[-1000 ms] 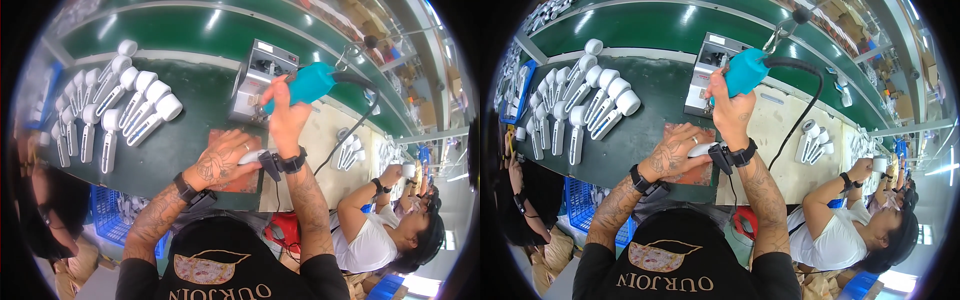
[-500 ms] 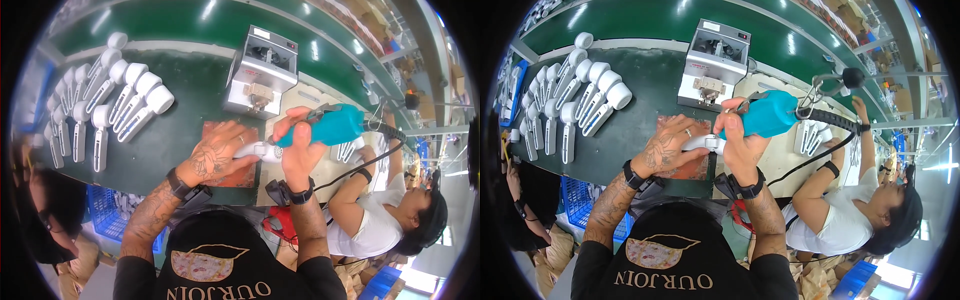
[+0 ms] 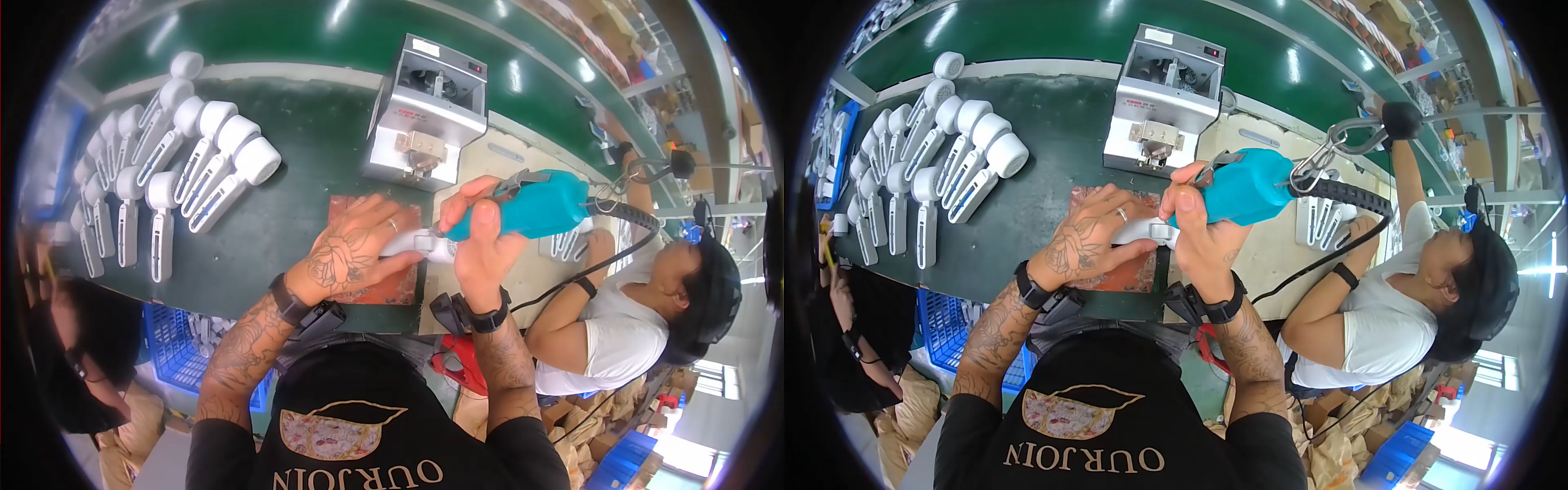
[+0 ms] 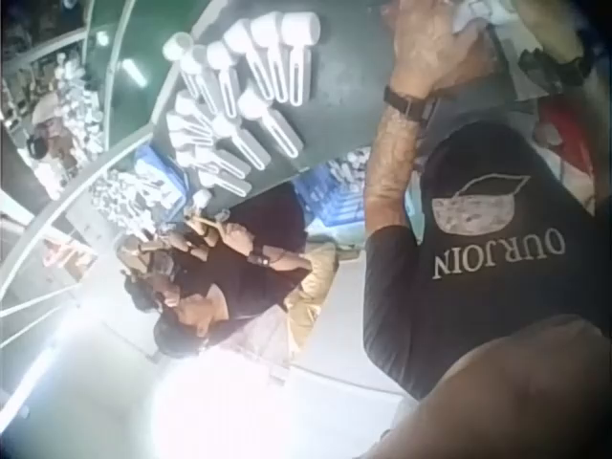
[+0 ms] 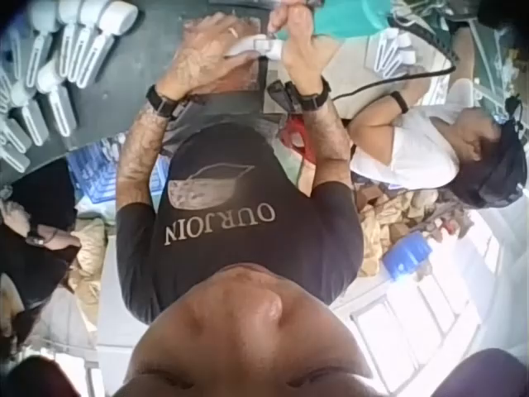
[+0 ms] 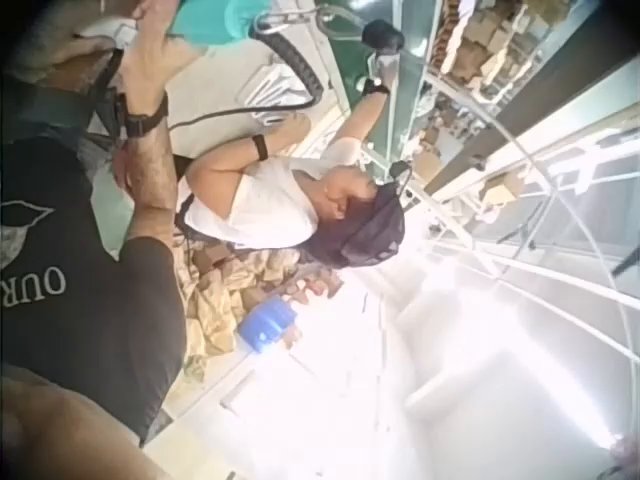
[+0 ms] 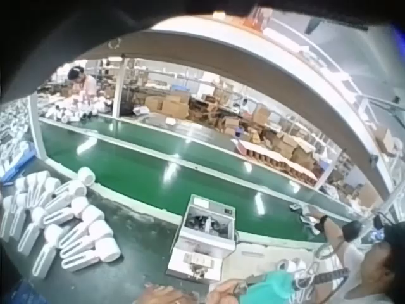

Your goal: The person picks up a white fan, places it on a red pad, and uses a teal power screwdriver to drive a screw into the handle. They then set the fan aside and repeat the process with another one.

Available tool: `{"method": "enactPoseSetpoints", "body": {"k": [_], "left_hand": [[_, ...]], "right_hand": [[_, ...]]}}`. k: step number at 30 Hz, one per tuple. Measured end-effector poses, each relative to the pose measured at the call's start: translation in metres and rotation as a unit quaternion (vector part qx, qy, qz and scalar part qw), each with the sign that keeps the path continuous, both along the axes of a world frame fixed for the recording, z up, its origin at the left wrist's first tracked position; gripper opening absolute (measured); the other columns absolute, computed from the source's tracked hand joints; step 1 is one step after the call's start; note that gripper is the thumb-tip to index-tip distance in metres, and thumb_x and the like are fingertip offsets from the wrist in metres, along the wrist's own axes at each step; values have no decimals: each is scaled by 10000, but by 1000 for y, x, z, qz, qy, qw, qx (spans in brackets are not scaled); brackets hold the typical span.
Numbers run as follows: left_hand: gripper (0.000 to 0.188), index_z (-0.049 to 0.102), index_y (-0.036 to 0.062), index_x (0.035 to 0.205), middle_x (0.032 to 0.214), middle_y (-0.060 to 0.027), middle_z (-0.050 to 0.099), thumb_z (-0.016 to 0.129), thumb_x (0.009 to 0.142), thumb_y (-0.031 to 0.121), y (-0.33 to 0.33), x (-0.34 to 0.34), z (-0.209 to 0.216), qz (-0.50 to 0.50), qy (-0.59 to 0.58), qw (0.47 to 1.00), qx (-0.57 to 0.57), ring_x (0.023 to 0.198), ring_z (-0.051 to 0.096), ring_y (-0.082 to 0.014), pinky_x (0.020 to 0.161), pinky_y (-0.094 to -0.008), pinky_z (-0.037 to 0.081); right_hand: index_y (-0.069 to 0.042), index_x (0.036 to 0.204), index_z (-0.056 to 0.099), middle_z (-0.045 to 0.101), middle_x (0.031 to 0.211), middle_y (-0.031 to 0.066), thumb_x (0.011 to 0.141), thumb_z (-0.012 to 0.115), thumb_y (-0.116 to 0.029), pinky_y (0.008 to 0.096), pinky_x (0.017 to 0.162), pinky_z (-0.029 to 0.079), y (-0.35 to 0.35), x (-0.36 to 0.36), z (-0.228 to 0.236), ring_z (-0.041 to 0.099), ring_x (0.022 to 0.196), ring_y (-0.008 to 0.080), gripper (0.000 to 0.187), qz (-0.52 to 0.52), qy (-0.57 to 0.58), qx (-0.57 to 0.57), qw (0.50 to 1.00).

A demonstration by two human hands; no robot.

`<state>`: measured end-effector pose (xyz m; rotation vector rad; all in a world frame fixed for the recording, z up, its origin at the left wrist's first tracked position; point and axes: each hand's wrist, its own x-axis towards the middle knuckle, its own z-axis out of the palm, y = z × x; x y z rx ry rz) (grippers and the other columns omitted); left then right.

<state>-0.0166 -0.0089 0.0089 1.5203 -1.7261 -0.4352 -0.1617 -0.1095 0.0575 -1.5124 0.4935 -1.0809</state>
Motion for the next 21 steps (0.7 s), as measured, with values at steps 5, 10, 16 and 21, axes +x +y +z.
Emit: {"method": "enactPoseSetpoints", "body": {"k": [5,10,16,21], "left_hand": [[377,655,55,1114,1107,-92,627,749,824,278,-1,0,0,7,0,1000,-7,1048,572,-324,943,-428,458],[353,660,56,1091,1090,-90,621,750,830,275,-1,0,3,15,-15,1000,-17,1034,568,-321,926,-432,460],[329,666,50,1056,1053,-85,620,760,823,262,-2,-1,-2,13,3,1000,-12,990,567,-315,896,-421,465],[319,666,48,1036,1061,-83,627,766,818,257,-2,0,-1,18,11,999,-29,978,570,-313,885,-416,470]], "right_hand": [[28,1039,525,570,726,89,988,605,-381,328,603,475,1,1,-3,563,644,186,421,7,11,-5,1000],[15,1001,517,568,720,94,988,609,-357,326,601,471,-8,-1,-18,559,638,181,383,18,-10,-7,1000],[1,1012,517,547,702,86,977,605,-432,343,584,459,-12,-9,-10,537,611,187,443,-33,-41,39,998],[13,1065,518,547,701,83,974,594,-472,340,582,452,-10,-7,2,539,612,189,499,-36,-43,17,998]]}}
